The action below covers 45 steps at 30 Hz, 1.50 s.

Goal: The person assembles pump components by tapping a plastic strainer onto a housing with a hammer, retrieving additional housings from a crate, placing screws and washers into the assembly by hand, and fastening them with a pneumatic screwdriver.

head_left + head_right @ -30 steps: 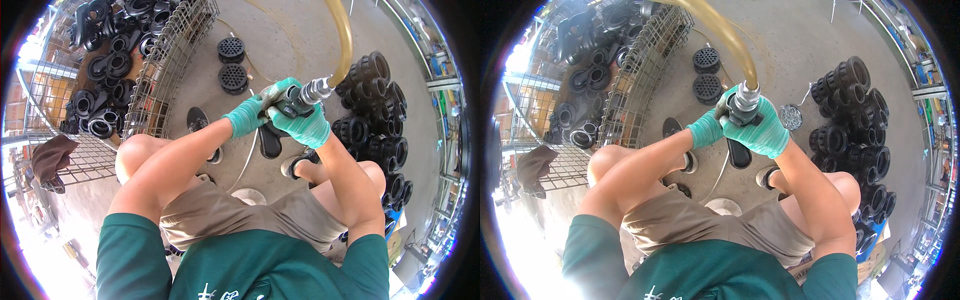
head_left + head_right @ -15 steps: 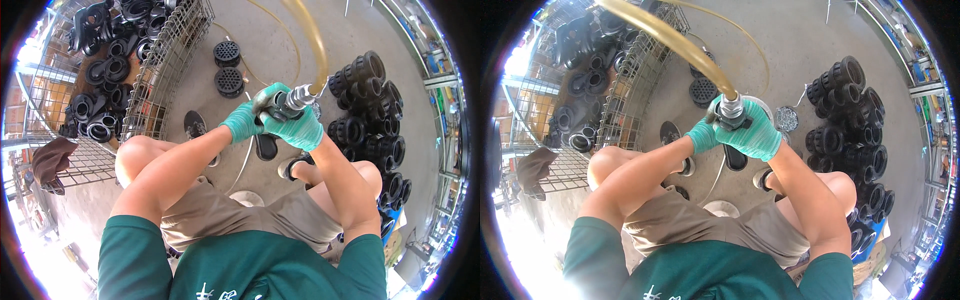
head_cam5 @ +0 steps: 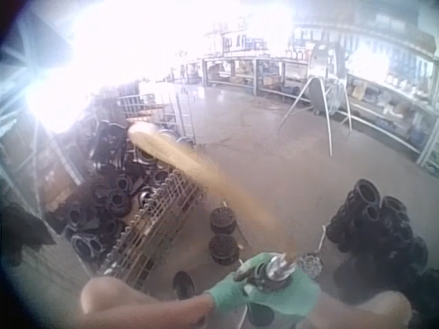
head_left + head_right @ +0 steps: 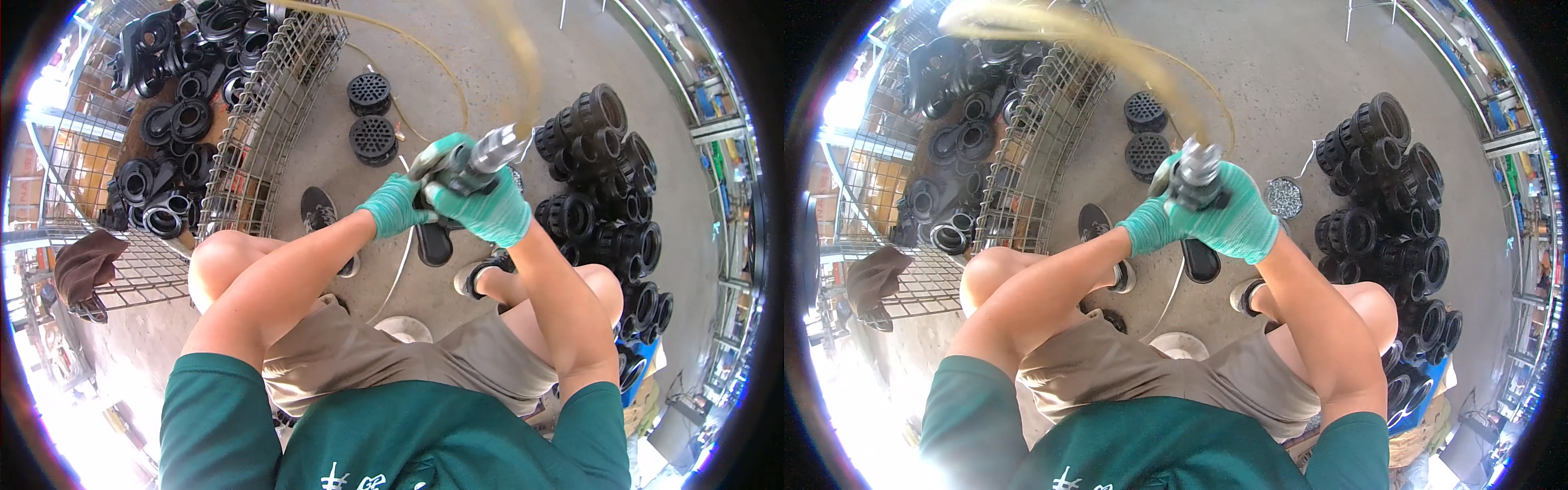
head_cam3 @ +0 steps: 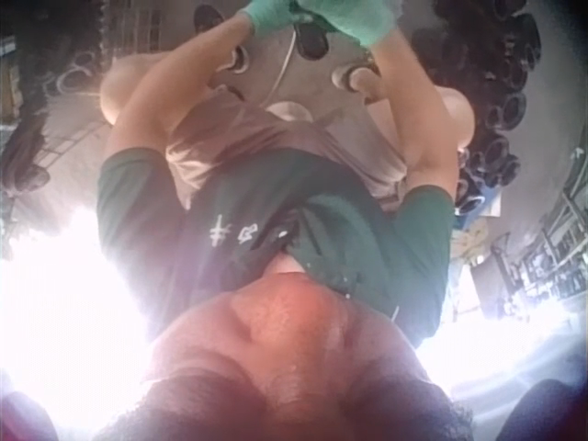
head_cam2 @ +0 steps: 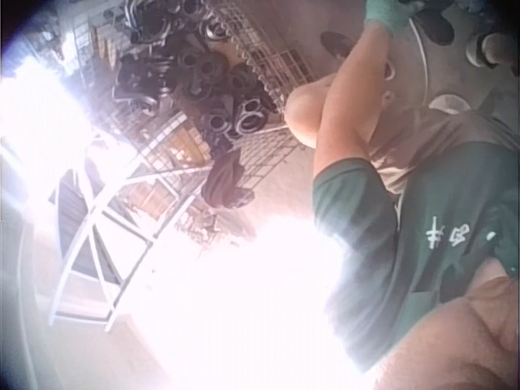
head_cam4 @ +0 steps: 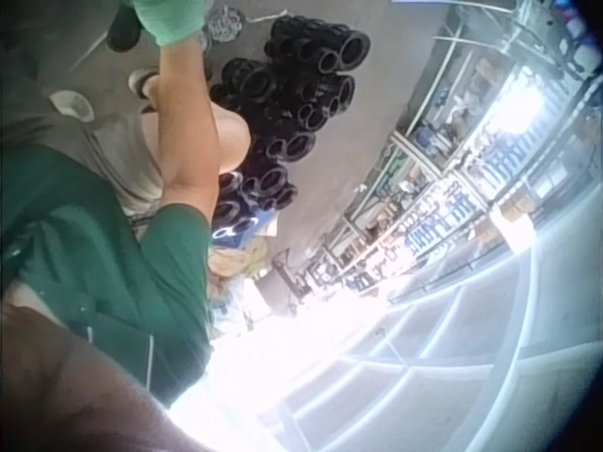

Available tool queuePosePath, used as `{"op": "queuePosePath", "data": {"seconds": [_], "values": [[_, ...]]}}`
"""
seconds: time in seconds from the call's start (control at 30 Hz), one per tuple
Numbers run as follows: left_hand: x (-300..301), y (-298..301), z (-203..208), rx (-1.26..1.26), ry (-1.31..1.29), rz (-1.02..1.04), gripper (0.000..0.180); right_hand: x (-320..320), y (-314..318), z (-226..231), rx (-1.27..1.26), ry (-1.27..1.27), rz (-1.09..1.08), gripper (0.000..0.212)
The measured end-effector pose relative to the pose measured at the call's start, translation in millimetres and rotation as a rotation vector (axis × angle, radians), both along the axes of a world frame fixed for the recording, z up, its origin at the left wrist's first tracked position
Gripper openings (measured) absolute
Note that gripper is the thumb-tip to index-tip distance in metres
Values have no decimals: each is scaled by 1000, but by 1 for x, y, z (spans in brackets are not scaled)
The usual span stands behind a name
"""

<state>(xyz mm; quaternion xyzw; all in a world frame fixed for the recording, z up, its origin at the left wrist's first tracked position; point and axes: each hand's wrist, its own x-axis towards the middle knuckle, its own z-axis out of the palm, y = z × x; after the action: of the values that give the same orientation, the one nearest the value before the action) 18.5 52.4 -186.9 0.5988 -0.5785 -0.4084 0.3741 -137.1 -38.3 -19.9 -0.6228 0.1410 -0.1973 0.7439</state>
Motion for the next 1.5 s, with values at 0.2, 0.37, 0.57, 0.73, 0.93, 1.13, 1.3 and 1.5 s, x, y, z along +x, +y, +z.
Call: {"op": "queuePosePath", "data": {"seconds": [0.2, 0.37, 0.57, 0.73, 0.93, 1.13, 1.3, 1.5], "values": [[-8, 10, 55, -29, -297, 53, 33, -3, -33, 50, -384, 17, -419, 26], [-17, 8, 61, -30, -411, 97, 22, -4, -44, 31, -165, -61, -566, 22], [-20, 9, 67, 27, -437, 108, 22, 2, -45, 15, -168, -19, -531, 23], [-19, 6, 77, 90, -406, 98, 22, 1, -44, 12, -305, 19, -486, 27], [-18, 6, 72, 94, -402, 98, 23, 0, -46, 1, -326, 41, -427, 24], [-18, 6, 74, 126, -405, 96, 23, 0, -52, -1, -271, -2, -384, 23], [-18, 7, 72, 123, -410, 102, 24, -2, -54, -2, -244, 19, -341, 23], [-19, 5, 71, 105, -391, 111, 23, 0, -53, -1, -284, 28, -338, 24]]}}
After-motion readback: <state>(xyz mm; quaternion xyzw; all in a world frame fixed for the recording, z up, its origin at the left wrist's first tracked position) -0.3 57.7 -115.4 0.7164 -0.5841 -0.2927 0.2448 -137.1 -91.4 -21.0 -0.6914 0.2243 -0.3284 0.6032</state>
